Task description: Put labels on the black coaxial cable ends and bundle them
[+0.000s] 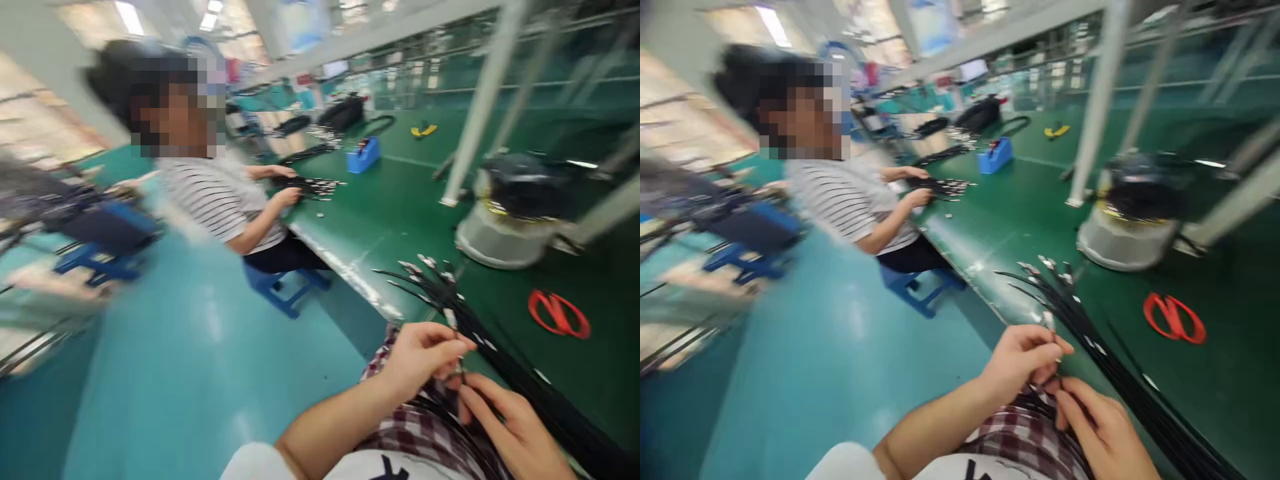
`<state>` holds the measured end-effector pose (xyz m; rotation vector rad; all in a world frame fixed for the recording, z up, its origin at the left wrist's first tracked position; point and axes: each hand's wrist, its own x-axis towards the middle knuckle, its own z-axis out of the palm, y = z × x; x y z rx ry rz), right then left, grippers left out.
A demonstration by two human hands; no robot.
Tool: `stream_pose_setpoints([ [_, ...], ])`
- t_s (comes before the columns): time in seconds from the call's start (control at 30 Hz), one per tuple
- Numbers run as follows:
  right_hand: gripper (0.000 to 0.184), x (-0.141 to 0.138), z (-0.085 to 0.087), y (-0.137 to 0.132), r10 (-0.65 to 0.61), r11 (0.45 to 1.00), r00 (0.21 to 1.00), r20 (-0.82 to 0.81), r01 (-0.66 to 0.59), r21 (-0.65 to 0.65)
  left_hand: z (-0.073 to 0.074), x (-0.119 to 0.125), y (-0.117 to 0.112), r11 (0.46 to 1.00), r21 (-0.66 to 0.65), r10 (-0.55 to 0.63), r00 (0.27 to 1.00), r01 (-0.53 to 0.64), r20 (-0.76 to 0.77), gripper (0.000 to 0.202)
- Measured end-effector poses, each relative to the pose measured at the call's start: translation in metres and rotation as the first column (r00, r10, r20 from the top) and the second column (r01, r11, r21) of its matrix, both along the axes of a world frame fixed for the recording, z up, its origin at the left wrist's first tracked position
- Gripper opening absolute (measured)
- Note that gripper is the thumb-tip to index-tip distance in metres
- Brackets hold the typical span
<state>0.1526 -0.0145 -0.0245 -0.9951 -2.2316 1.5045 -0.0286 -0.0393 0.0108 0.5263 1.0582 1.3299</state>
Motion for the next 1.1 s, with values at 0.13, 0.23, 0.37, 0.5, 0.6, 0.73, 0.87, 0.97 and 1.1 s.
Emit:
stream_pose_setpoints([
  [0.13,0.041,0.002,0.004,0.018,-0.088,0.98,0.996,-0.013,0.085,-0.181,-0.015,0.008,0.025,0.994,-0.046,-0.099,0.994,0.098,-0.035,0.03],
  [0.23,0.041,-0.001,0.009,0.027,-0.133,0.973,0.99,-0.035,0.124,-0.195,-0.022,0.013,0.033,0.99,-0.057,-0.133,0.99,0.13,-0.052,0.027],
  [0.37,0.041,0.002,0.011,0.029,-0.094,0.981,0.993,-0.068,0.08,-0.179,-0.028,0.01,0.04,0.996,-0.045,-0.08,0.994,0.077,-0.074,0.028],
  [0.5,0.036,0.003,0.016,0.037,-0.052,0.989,0.999,0.003,0.052,-0.139,-0.028,0.003,0.044,0.996,-0.049,-0.075,0.983,0.068,-0.17,0.027],
  [0.6,0.016,-0.002,0.021,0.047,-0.139,0.987,0.99,0.013,0.139,-0.078,-0.025,0.002,0.044,0.994,-0.021,-0.109,0.965,0.108,-0.237,0.023],
  [0.73,0.025,-0.012,0.019,0.052,-0.187,0.981,0.982,-0.024,0.185,-0.052,-0.022,-0.001,0.044,0.988,0.036,-0.132,0.943,0.15,-0.306,0.021],
  [0.87,0.018,-0.004,0.019,0.05,-0.042,0.998,0.995,0.087,0.045,-0.036,-0.021,-0.007,0.042,0.991,0.039,-0.112,0.955,0.127,-0.275,0.021],
  [0.97,0.013,0.011,0.031,0.064,0.121,0.992,0.983,0.135,-0.115,-0.054,-0.022,-0.005,0.041,0.986,-0.013,-0.168,0.981,0.167,-0.1,0.026],
  [1.1,0.026,0.021,0.056,0.129,-0.2,0.979,0.98,-0.013,0.199,-0.044,-0.028,0.006,0.042,0.978,-0.014,-0.206,0.978,0.207,0.019,0.031],
])
